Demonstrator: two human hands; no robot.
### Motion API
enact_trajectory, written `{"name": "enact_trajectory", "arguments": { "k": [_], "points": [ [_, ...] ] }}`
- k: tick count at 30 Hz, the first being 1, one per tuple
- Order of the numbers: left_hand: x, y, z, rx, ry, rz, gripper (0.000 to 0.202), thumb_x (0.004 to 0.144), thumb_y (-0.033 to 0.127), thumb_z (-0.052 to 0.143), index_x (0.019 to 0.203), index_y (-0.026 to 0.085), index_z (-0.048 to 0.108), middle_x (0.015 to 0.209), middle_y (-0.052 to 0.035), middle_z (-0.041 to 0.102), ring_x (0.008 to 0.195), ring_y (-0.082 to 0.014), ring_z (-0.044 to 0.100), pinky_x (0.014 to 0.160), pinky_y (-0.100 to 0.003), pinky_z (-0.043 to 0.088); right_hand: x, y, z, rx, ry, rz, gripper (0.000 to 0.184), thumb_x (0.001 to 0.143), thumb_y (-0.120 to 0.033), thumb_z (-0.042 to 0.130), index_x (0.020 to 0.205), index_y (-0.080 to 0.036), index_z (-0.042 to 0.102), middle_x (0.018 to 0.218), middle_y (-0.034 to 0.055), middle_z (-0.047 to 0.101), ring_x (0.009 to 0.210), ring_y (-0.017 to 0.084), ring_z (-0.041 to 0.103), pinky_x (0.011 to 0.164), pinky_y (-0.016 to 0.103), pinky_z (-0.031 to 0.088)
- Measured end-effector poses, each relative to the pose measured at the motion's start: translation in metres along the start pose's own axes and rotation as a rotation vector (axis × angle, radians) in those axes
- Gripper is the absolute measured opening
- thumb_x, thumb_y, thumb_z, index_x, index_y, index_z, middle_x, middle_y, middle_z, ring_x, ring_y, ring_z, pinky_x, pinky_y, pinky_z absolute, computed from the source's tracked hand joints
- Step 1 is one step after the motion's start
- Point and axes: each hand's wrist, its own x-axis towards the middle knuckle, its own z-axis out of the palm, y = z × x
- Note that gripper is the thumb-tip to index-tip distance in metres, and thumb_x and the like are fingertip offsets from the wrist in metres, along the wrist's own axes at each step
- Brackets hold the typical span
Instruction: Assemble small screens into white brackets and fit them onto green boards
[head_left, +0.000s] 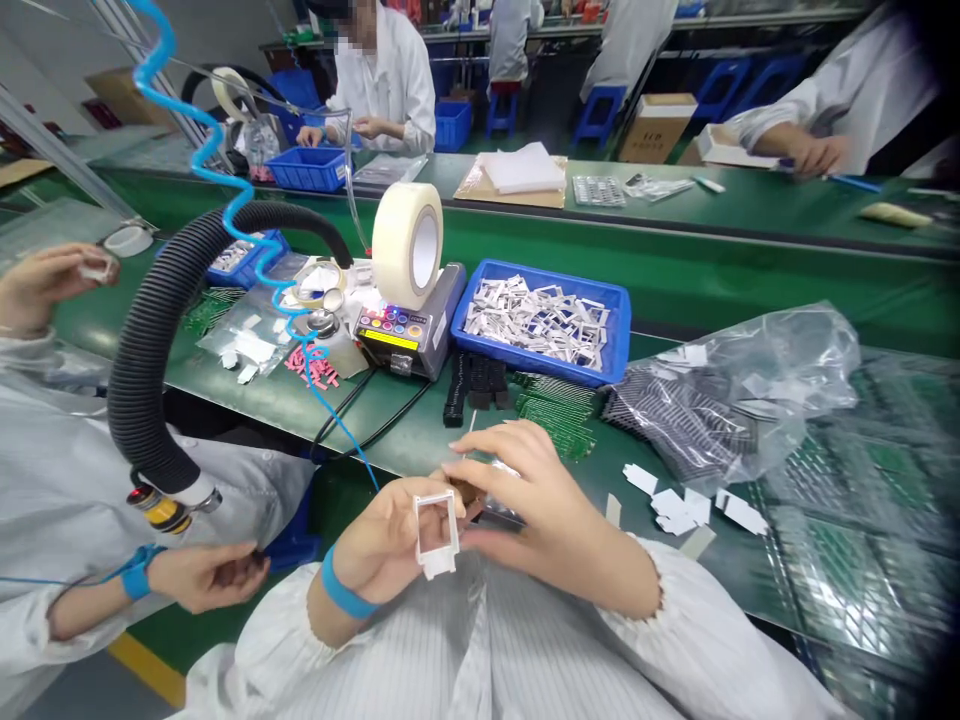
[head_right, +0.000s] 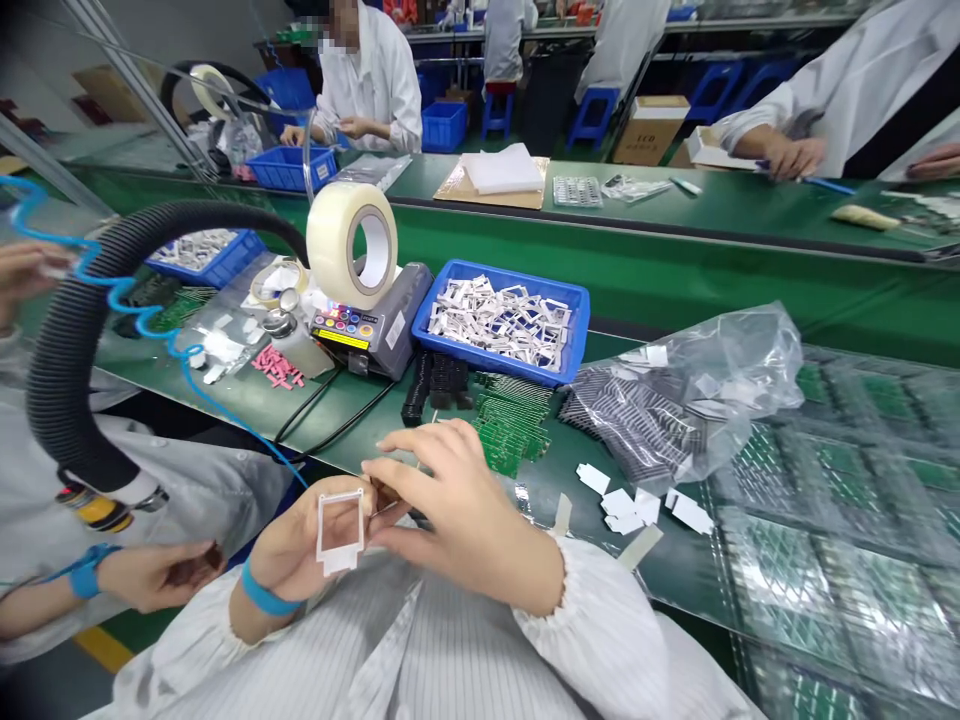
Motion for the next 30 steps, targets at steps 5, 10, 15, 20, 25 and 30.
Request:
{"name": "enact_trajectory", "arguments": {
  "k": [5,10,15,20,25,30],
  "points": [
    [0.0,-0.003,-0.003,0.036,0.033,-0.008,0.036,0.062,0.04,0.077,0.086,0.014,0.073,0.085,-0.0069,0.063,0.075,-0.0186,0.058,0.071,-0.03,0.046,0.003,0.007,0.006,-0.127,0.031,-0.013,0.015,0.084,-0.032,0.061,0.096,-0.023,0.063,0.102,0.0049,0.065,0.096,0.022,0.053,0.098,0.049,0.027],
    [-0.003,0.004,-0.002,-0.003,-0.015,-0.007,0.034,0.066,0.042,0.074,0.089,0.017,0.073,0.12,-0.013,0.062,0.115,-0.0296,0.053,0.1,-0.041,0.037,-0.005,0.021,-0.011,-0.338,0.041,-0.078,0.016,0.084,-0.034,0.06,0.09,-0.019,0.061,0.085,0.0036,0.066,0.089,0.023,0.053,0.104,0.055,0.015],
    [0.005,-0.002,-0.008,0.104,0.082,0.154,0.038,0.068,0.042,0.074,0.101,0.023,0.069,0.127,-0.0085,0.061,0.122,-0.0269,0.05,0.102,-0.04,0.038,-0.017,0.034,-0.021,-0.317,0.127,0.11,0.02,0.08,-0.036,0.066,0.093,-0.023,0.06,0.086,0.0038,0.065,0.089,0.025,0.055,0.102,0.06,0.015],
    [0.022,-0.025,-0.012,0.368,0.213,0.485,0.03,0.078,0.028,0.067,0.107,0.025,0.062,0.1,-0.0031,0.073,0.096,-0.0165,0.065,0.087,-0.029,0.048,-0.017,0.008,-0.011,0.453,0.298,0.377,0.029,0.079,-0.053,0.061,0.091,-0.027,0.059,0.089,0.0036,0.061,0.087,0.022,0.059,0.078,0.039,0.046],
    [0.027,-0.035,-0.007,0.608,0.321,0.635,0.029,0.078,0.017,0.066,0.103,0.026,0.054,0.115,-0.0055,0.069,0.114,-0.0203,0.059,0.103,-0.042,0.038,-0.009,-0.006,0.006,0.524,0.312,0.477,0.022,0.073,-0.041,0.071,0.084,-0.026,0.058,0.086,0.0011,0.061,0.083,0.021,0.058,0.074,0.037,0.045],
    [0.033,-0.043,-0.006,0.692,0.37,0.748,0.029,0.076,0.016,0.067,0.099,0.024,0.051,0.117,-0.0106,0.068,0.125,-0.0247,0.05,0.11,-0.055,0.026,-0.003,-0.003,0.018,0.253,0.428,0.449,0.02,0.07,-0.031,0.073,0.08,-0.024,0.056,0.081,0.001,0.059,0.082,0.022,0.056,0.075,0.04,0.041]
  ]
}}
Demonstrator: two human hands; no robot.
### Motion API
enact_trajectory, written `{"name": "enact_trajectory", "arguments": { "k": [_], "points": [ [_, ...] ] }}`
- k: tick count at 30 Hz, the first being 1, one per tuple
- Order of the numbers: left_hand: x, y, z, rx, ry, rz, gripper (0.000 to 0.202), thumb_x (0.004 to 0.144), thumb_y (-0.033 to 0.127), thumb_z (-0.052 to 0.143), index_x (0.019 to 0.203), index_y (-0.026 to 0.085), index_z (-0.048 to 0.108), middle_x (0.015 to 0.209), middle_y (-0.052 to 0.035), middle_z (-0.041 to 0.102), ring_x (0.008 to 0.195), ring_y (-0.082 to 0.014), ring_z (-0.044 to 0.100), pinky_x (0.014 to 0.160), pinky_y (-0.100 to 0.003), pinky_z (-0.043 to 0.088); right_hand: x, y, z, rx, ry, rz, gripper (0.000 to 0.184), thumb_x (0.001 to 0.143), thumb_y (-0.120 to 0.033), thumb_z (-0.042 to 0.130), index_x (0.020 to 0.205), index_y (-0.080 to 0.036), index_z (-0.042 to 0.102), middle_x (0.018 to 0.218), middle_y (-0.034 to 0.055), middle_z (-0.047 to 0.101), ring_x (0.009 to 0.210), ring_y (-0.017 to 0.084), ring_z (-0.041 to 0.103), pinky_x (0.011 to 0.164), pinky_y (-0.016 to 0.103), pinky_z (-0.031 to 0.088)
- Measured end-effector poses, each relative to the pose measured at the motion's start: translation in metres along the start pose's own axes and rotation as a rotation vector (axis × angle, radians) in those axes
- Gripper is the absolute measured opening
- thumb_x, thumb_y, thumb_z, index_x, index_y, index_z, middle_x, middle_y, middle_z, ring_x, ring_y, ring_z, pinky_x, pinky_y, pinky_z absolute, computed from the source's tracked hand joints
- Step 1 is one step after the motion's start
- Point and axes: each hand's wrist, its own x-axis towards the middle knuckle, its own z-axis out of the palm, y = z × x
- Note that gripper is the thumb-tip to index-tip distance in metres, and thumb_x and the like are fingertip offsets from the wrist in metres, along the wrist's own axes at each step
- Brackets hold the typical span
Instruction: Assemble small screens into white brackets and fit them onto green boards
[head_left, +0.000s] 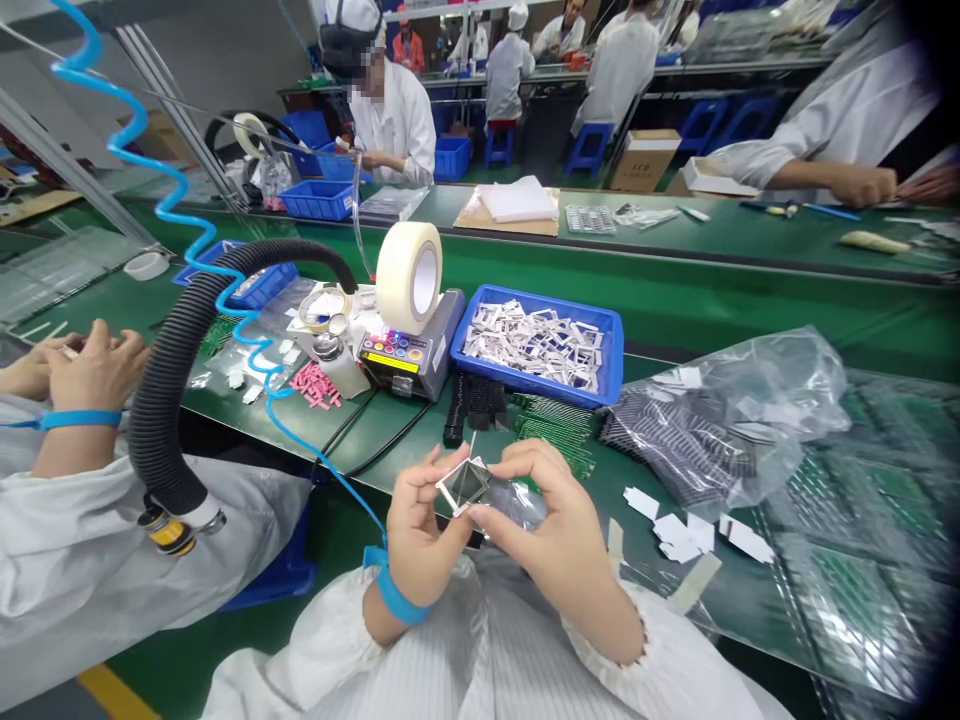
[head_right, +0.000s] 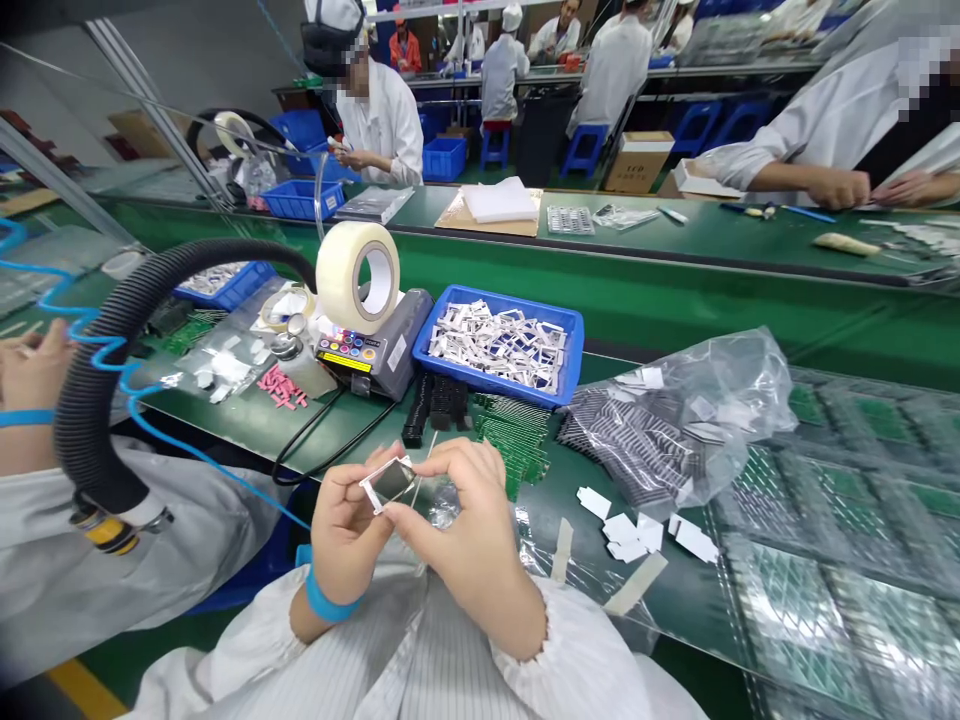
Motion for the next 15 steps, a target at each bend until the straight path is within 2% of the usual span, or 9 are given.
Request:
{"name": "enact_trajectory", "arguments": {
  "k": [3,8,10,12,15],
  "points": [
    [-0.001,-0.007,0.004,-0.003,0.057,0.022,0.026,0.078,0.015,0.065,0.097,0.023,0.049,0.118,-0.0128,0.066,0.123,-0.0255,0.052,0.107,-0.055,0.03,-0.002,0.004,0.008,-0.077,0.032,-0.026,0.021,0.068,-0.025,0.072,0.08,-0.023,0.054,0.08,0.0007,0.058,0.082,0.022,0.054,0.075,0.04,0.039],
    [-0.002,-0.011,0.008,-0.026,0.162,0.048,0.027,0.075,0.015,0.068,0.091,0.023,0.048,0.117,-0.0101,0.067,0.117,-0.0256,0.056,0.105,-0.053,0.033,-0.004,0.007,0.019,-0.138,0.038,-0.033,0.022,0.069,-0.022,0.07,0.08,-0.022,0.05,0.08,0.0004,0.057,0.081,0.021,0.054,0.076,0.04,0.039],
    [-0.003,-0.009,0.009,-0.067,0.18,-0.058,0.029,0.072,0.015,0.071,0.089,0.023,0.049,0.116,-0.009,0.067,0.116,-0.0254,0.057,0.102,-0.048,0.038,-0.004,0.004,0.02,-0.187,-0.009,-0.024,0.024,0.07,-0.025,0.071,0.081,-0.022,0.05,0.082,0.0009,0.057,0.082,0.021,0.054,0.079,0.042,0.039],
    [-0.003,-0.007,0.009,-0.16,0.173,-0.225,0.03,0.069,0.018,0.074,0.089,0.024,0.051,0.112,-0.0066,0.069,0.109,-0.0234,0.061,0.096,-0.041,0.043,-0.004,0.0,0.015,-0.231,-0.085,-0.002,0.028,0.07,-0.03,0.073,0.087,-0.022,0.051,0.088,0.0031,0.058,0.087,0.023,0.054,0.081,0.042,0.04],
    [0.0,-0.006,0.006,-0.392,0.075,-0.492,0.031,0.069,0.028,0.075,0.093,0.023,0.056,0.103,-0.004,0.071,0.092,-0.0193,0.066,0.087,-0.036,0.048,-0.005,0.006,-0.009,-0.279,-0.141,0.034,0.039,0.073,-0.035,0.072,0.103,-0.021,0.051,0.101,0.0079,0.055,0.096,0.024,0.053,0.081,0.04,0.045]
  ]
}}
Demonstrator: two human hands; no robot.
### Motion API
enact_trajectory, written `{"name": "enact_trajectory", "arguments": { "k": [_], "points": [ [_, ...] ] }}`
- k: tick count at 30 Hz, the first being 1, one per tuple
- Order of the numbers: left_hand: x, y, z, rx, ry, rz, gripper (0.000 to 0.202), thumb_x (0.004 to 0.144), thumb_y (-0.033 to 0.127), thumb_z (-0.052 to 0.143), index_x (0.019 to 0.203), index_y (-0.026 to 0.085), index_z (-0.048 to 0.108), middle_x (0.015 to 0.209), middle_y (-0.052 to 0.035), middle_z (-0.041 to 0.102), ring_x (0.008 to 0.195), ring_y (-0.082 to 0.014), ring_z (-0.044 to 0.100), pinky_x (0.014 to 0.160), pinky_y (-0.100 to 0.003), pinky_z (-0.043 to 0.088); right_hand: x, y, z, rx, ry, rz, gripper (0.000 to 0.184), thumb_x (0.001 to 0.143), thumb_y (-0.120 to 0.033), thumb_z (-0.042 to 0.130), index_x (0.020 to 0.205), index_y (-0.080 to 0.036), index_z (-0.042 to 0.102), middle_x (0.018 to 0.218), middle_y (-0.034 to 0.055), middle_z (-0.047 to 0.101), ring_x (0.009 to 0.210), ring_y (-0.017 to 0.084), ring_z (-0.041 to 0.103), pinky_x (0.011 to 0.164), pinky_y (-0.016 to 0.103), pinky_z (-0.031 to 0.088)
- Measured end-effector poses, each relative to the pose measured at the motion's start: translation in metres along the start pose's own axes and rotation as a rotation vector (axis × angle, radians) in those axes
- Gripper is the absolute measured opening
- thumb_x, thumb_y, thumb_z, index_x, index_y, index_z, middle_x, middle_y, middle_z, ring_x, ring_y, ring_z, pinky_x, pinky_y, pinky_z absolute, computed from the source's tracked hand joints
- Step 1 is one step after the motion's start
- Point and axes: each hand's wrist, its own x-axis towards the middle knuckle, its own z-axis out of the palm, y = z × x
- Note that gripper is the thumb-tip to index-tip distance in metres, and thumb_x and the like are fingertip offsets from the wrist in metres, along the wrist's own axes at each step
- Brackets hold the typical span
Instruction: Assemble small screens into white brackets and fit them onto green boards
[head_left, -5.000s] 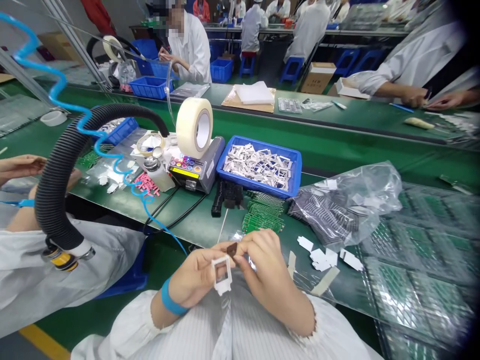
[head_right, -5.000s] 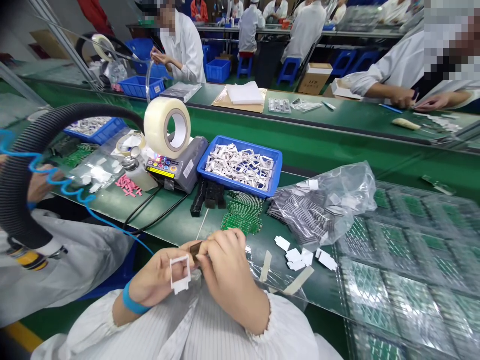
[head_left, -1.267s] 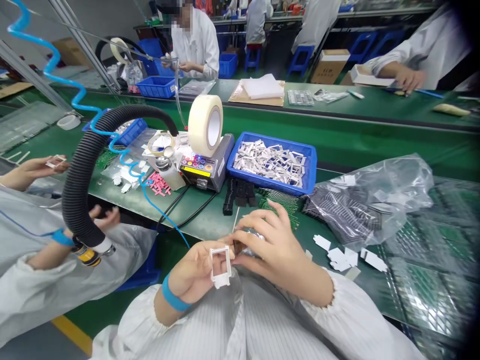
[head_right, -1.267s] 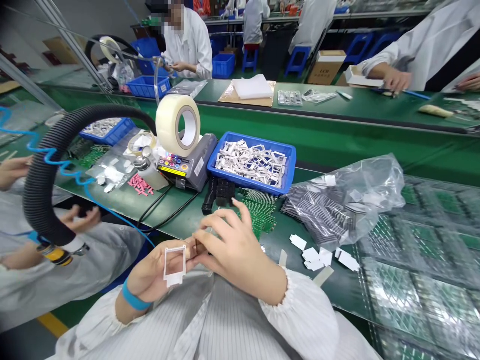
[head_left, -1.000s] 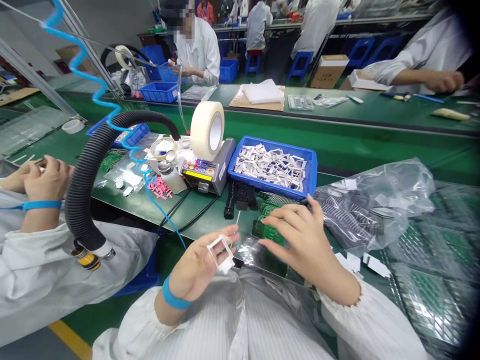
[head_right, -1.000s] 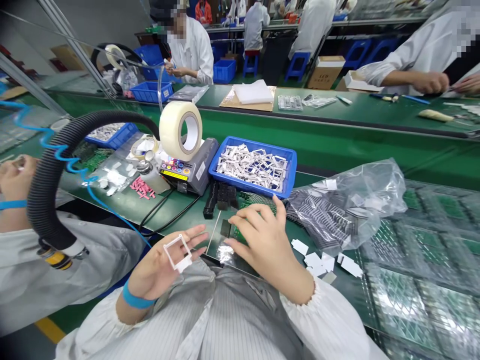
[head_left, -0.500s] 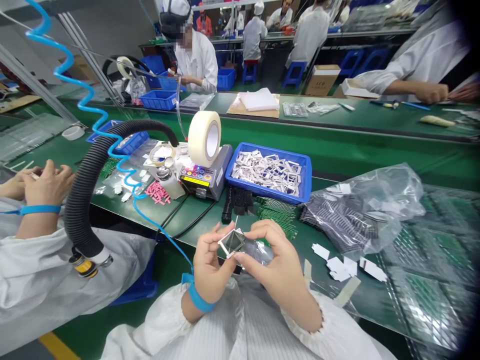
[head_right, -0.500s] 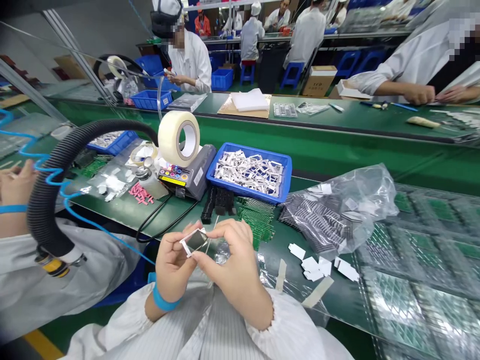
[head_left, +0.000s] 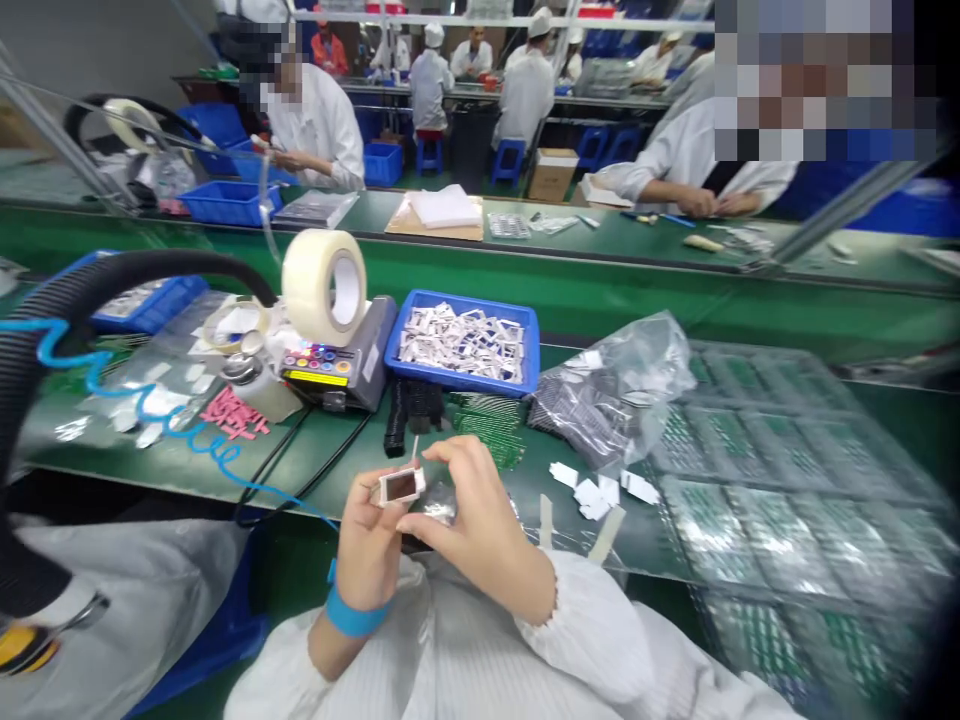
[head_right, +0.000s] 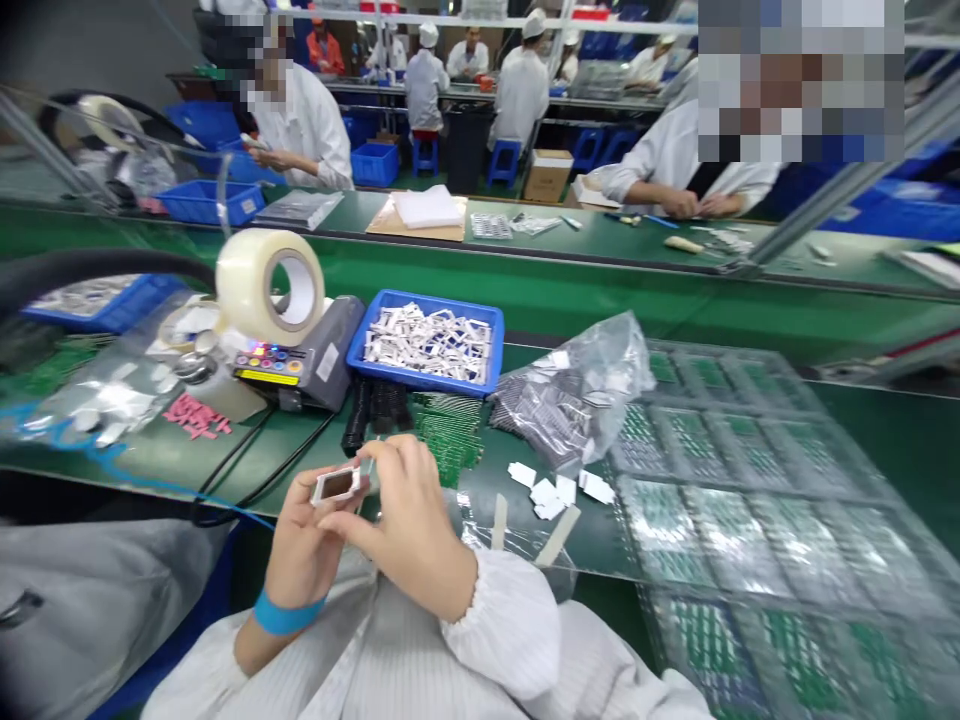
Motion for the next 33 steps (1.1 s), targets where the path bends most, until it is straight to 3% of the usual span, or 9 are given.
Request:
{"name": "enact_trajectory", "arguments": {
  "k": [3,7,10,13,17,22,26,29,33],
  "points": [
    [0.004,0.001,-0.006,-0.135,-0.127,-0.233,0.031,0.074,0.035,0.07,0.1,0.022,0.061,0.097,-0.0052,0.071,0.088,-0.0176,0.064,0.086,-0.036,0.048,-0.011,0.038,-0.032,-0.199,-0.018,0.078,0.032,0.08,-0.033,0.064,0.106,-0.019,0.053,0.102,0.0087,0.054,0.098,0.023,0.053,0.082,0.037,0.046],
    [0.004,0.0,-0.012,-0.202,-0.258,-0.357,0.034,0.08,0.039,0.063,0.109,0.023,0.062,0.09,-0.0046,0.069,0.086,-0.017,0.062,0.086,-0.036,0.048,-0.032,0.104,-0.065,-0.652,-0.112,0.286,0.02,0.077,-0.022,0.068,0.094,-0.015,0.061,0.09,0.0095,0.058,0.084,0.026,0.057,0.071,0.037,0.045],
    [0.002,-0.002,-0.011,-0.218,-0.324,-0.386,0.036,0.077,0.039,0.066,0.109,0.022,0.065,0.09,-0.0048,0.069,0.087,-0.017,0.061,0.086,-0.035,0.048,-0.039,0.136,-0.068,-0.722,-0.094,0.34,0.004,0.077,-0.017,0.064,0.078,-0.014,0.062,0.077,0.0093,0.058,0.071,0.025,0.057,0.059,0.034,0.04],
    [0.002,-0.002,-0.007,-0.2,-0.381,-0.417,0.034,0.073,0.04,0.07,0.102,0.021,0.068,0.092,-0.0056,0.069,0.088,-0.0174,0.061,0.086,-0.034,0.047,-0.036,0.145,-0.066,-0.689,-0.063,0.31,0.019,0.085,-0.02,0.052,0.069,-0.015,0.06,0.072,0.0082,0.057,0.068,0.022,0.056,0.058,0.032,0.037],
    [0.001,0.003,-0.002,-0.124,-0.436,-0.414,0.037,0.069,0.042,0.073,0.098,0.019,0.07,0.099,-0.0087,0.07,0.095,-0.0205,0.061,0.089,-0.035,0.045,-0.022,0.127,-0.064,-0.543,-0.003,0.246,0.032,0.09,-0.024,0.041,0.067,-0.015,0.06,0.068,0.0075,0.057,0.067,0.02,0.056,0.06,0.032,0.04],
    [-0.005,0.013,0.005,-0.09,-0.521,-0.418,0.046,0.061,0.046,0.078,0.096,0.017,0.072,0.131,-0.0146,0.056,0.123,-0.0319,0.047,0.103,-0.044,0.036,-0.01,0.057,-0.041,-0.091,0.037,0.088,0.032,0.094,-0.031,0.037,0.077,-0.019,0.063,0.074,0.0035,0.061,0.07,0.016,0.059,0.063,0.028,0.047],
    [-0.011,0.021,0.007,-0.133,-0.561,-0.338,0.039,0.059,0.048,0.078,0.082,0.017,0.073,0.114,-0.0136,0.063,0.118,-0.0336,0.05,0.104,-0.047,0.035,-0.01,0.012,-0.013,0.295,0.062,0.026,0.029,0.089,-0.027,0.045,0.069,-0.02,0.065,0.092,0.0081,0.062,0.09,0.022,0.059,0.075,0.035,0.049],
    [-0.015,0.024,0.003,-0.155,-0.524,-0.313,0.039,0.059,0.049,0.078,0.081,0.017,0.073,0.105,-0.0119,0.064,0.112,-0.0314,0.054,0.103,-0.046,0.036,-0.01,0.005,0.002,0.42,0.006,0.063,0.031,0.089,-0.027,0.045,0.069,-0.02,0.067,0.101,0.0096,0.061,0.1,0.023,0.058,0.08,0.037,0.048],
    [-0.017,0.026,-0.005,-0.167,-0.5,-0.302,0.036,0.061,0.047,0.077,0.083,0.018,0.073,0.1,-0.0102,0.065,0.105,-0.0281,0.058,0.1,-0.043,0.039,-0.01,0.01,0.011,0.412,0.023,0.077,0.029,0.09,-0.03,0.046,0.072,-0.019,0.066,0.107,0.0109,0.059,0.103,0.023,0.057,0.085,0.039,0.047]
  ]
}}
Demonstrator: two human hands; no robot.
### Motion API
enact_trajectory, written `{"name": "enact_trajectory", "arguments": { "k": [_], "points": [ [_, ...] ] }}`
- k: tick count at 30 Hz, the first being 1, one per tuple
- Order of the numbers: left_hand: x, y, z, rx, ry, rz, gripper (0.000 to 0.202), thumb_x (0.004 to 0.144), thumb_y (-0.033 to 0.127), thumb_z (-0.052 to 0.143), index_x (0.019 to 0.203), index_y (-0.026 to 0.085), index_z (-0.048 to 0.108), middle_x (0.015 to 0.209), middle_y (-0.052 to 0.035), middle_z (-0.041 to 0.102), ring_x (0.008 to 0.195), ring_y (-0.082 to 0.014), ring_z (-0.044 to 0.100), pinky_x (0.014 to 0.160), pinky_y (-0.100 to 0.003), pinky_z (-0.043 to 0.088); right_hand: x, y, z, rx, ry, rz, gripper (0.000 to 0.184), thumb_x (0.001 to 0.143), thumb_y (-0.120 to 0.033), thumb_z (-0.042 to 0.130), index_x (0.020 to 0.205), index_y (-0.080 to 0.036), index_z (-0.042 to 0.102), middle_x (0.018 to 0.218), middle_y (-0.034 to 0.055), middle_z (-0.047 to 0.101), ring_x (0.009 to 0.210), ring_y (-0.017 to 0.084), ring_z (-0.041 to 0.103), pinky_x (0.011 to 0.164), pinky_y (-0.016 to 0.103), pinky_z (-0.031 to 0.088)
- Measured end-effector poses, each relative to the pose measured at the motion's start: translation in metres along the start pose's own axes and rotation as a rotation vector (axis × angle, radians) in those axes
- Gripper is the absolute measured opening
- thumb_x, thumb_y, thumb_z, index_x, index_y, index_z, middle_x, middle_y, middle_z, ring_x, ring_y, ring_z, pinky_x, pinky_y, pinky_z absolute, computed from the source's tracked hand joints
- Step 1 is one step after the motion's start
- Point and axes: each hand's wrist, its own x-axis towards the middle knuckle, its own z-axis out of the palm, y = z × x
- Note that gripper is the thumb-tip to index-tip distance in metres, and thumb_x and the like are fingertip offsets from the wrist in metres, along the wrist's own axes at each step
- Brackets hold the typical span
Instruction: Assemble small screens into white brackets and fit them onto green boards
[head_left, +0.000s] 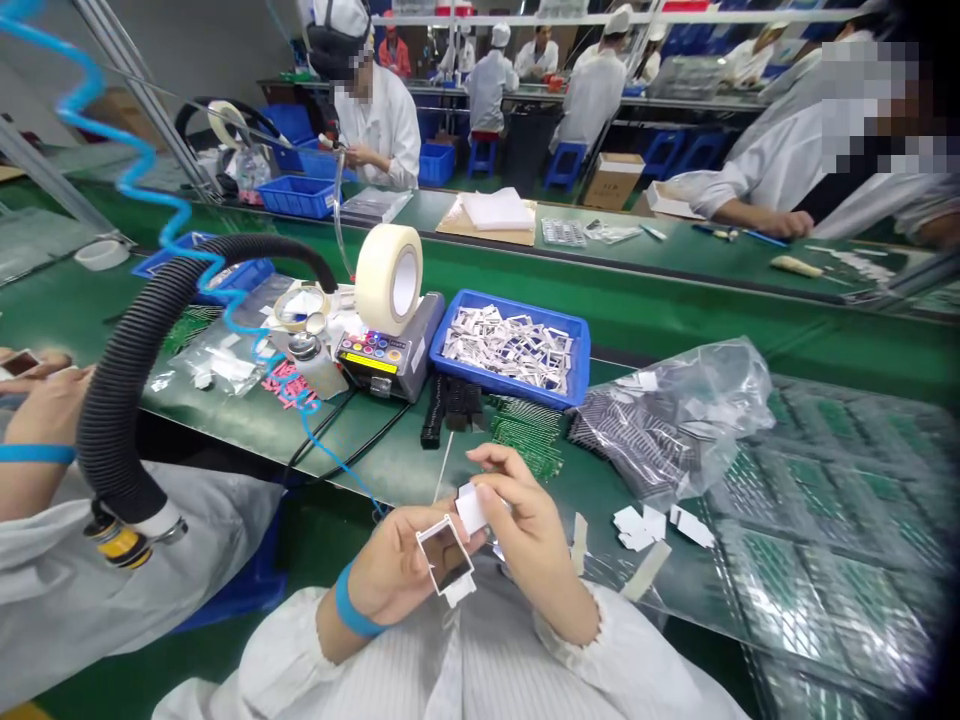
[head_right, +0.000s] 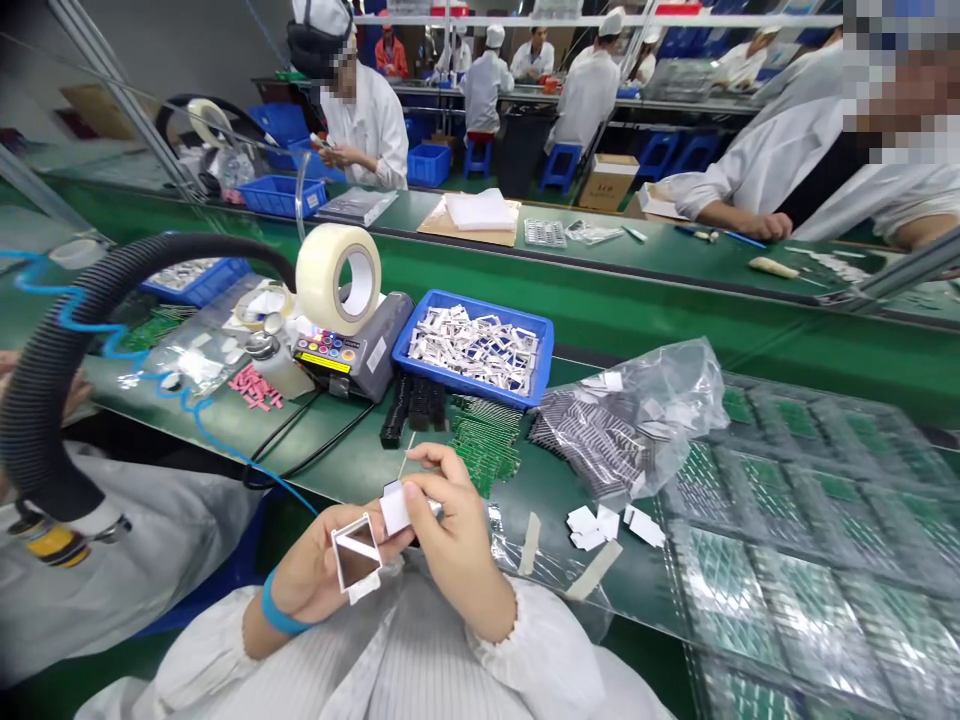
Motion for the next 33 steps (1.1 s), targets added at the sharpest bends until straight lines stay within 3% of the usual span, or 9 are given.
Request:
{"name": "enact_trajectory", "arguments": {
  "k": [3,7,9,15,20,24,29,31,33],
  "points": [
    [-0.001,0.0,-0.003,0.02,0.009,-0.026,0.038,0.061,0.047,0.077,0.084,0.017,0.073,0.101,-0.0106,0.064,0.096,-0.0267,0.061,0.092,-0.042,0.044,-0.001,0.002,0.0,-0.047,-0.009,-0.024,0.03,0.091,-0.029,0.043,0.072,-0.019,0.064,0.11,0.0116,0.058,0.109,0.024,0.055,0.087,0.039,0.047],
    [0.002,0.002,-0.001,0.054,0.028,-0.025,0.039,0.061,0.047,0.077,0.084,0.017,0.073,0.102,-0.0108,0.062,0.095,-0.0267,0.06,0.088,-0.04,0.046,-0.001,0.004,-0.003,-0.261,0.028,-0.164,0.023,0.09,-0.024,0.046,0.103,-0.023,0.065,0.126,0.0104,0.055,0.113,0.024,0.053,0.09,0.042,0.046],
    [0.003,0.002,0.002,0.079,0.038,-0.014,0.039,0.062,0.047,0.076,0.086,0.017,0.073,0.107,-0.0117,0.062,0.098,-0.0279,0.06,0.088,-0.04,0.046,-0.002,0.004,-0.005,-0.357,0.028,-0.269,0.026,0.09,-0.021,0.047,0.11,-0.025,0.063,0.123,0.0084,0.059,0.109,0.023,0.056,0.087,0.042,0.047],
    [0.003,0.0,0.004,0.087,0.088,0.035,0.036,0.064,0.044,0.076,0.088,0.018,0.074,0.103,-0.0108,0.066,0.095,-0.0261,0.063,0.085,-0.037,0.048,-0.001,0.006,0.001,-0.436,0.113,-0.446,0.022,0.087,-0.012,0.053,0.102,-0.025,0.064,0.108,0.0054,0.069,0.089,0.019,0.063,0.085,0.044,0.043],
    [0.008,-0.004,-0.006,0.016,0.133,0.031,0.039,0.061,0.043,0.078,0.088,0.016,0.074,0.092,-0.0102,0.071,0.095,-0.0263,0.064,0.094,-0.04,0.046,0.002,0.001,0.003,-0.274,0.11,-0.292,0.008,0.082,-0.017,0.059,0.077,-0.021,0.064,0.093,0.0049,0.066,0.083,0.018,0.061,0.074,0.035,0.048],
    [0.012,0.0,-0.023,-0.083,0.177,0.073,0.037,0.065,0.041,0.076,0.092,0.017,0.073,0.11,-0.0109,0.07,0.108,-0.027,0.061,0.103,-0.041,0.04,-0.003,0.005,-0.007,-0.121,0.091,-0.088,0.012,0.085,-0.024,0.055,0.075,-0.021,0.061,0.084,0.0038,0.056,0.078,0.017,0.057,0.069,0.031,0.048],
    [0.005,0.011,-0.037,-0.102,0.113,0.065,0.034,0.066,0.038,0.075,0.092,0.015,0.073,0.123,-0.0137,0.064,0.117,-0.0332,0.055,0.105,-0.049,0.037,-0.012,0.041,-0.005,-0.32,-0.237,0.109,0.02,0.084,-0.023,0.057,0.065,-0.018,0.063,0.068,0.0022,0.053,0.067,0.016,0.054,0.062,0.028,0.044],
    [0.003,0.013,-0.037,-0.096,0.053,0.027,0.036,0.065,0.04,0.076,0.09,0.014,0.073,0.122,-0.0156,0.063,0.113,-0.0344,0.057,0.103,-0.049,0.039,-0.012,0.049,-0.004,-0.363,-0.24,0.117,0.018,0.084,-0.026,0.057,0.07,-0.018,0.065,0.07,0.0032,0.055,0.071,0.017,0.055,0.064,0.03,0.044],
    [0.002,0.012,-0.032,-0.106,-0.038,-0.031,0.037,0.063,0.042,0.077,0.086,0.013,0.072,0.119,-0.0164,0.065,0.108,-0.034,0.061,0.098,-0.046,0.044,-0.009,0.047,-0.007,-0.183,-0.26,0.123,0.019,0.085,-0.036,0.057,0.089,-0.02,0.067,0.082,0.0049,0.059,0.077,0.017,0.057,0.069,0.031,0.046]
  ]
}}
